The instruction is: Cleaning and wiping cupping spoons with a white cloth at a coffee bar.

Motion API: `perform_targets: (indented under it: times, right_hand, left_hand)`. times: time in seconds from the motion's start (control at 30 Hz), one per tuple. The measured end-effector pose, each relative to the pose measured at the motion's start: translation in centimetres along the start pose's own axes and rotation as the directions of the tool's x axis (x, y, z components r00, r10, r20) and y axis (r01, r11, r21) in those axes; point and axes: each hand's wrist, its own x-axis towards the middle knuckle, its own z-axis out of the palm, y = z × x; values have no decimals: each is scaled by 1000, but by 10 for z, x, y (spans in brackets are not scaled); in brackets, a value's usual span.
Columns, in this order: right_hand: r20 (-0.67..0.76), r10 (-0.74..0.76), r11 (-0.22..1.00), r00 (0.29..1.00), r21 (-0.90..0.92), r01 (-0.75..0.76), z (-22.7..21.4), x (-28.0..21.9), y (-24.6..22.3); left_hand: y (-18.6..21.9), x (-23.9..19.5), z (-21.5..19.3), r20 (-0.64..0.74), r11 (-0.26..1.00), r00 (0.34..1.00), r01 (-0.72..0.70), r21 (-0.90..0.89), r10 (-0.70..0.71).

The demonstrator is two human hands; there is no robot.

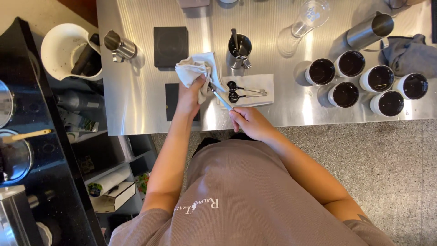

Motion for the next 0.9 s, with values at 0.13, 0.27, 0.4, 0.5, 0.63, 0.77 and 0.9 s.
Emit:
perform_targets:
  times: [0.13, 0.27, 0.4, 0.5, 0.63, 0.77, 0.9]
  right_hand:
    - [-142, -56, 986, 988, -161, 32, 12, 5, -3]
    - [-68, -42, 995, 997, 92, 48, 20, 12, 17]
    - [-49, -45, 999, 998, -10, 45, 14, 4, 17]
    - [-201, -81, 993, 976, -98, 62, 8, 0, -7]
    - [-257, -53, 993, 965, -119, 22, 17, 11, -5]
    - [-268, -89, 989, 959, -137, 53, 25, 17, 0]
    - [-292, -102, 995, 951, -48, 92, 20, 22, -5]
  left_hand:
    - [-29, 0, 10, -104, 965, 987, 90, -245, -119]
    - [-37, 1, 1, -300, 981, 938, -139, 138, 175]
    - [4, -9, 2, -56, 844, 953, -235, 482, 298]
    - [0, -5, 19, -21, 780, 887, -394, 486, 461]
    - [-31, 2, 31, -268, 907, 882, -315, 278, 389]
    - [-42, -1, 37, -444, 966, 896, -113, -233, -3]
    - [-46, -17, 42, -345, 923, 938, -114, -367, -21]
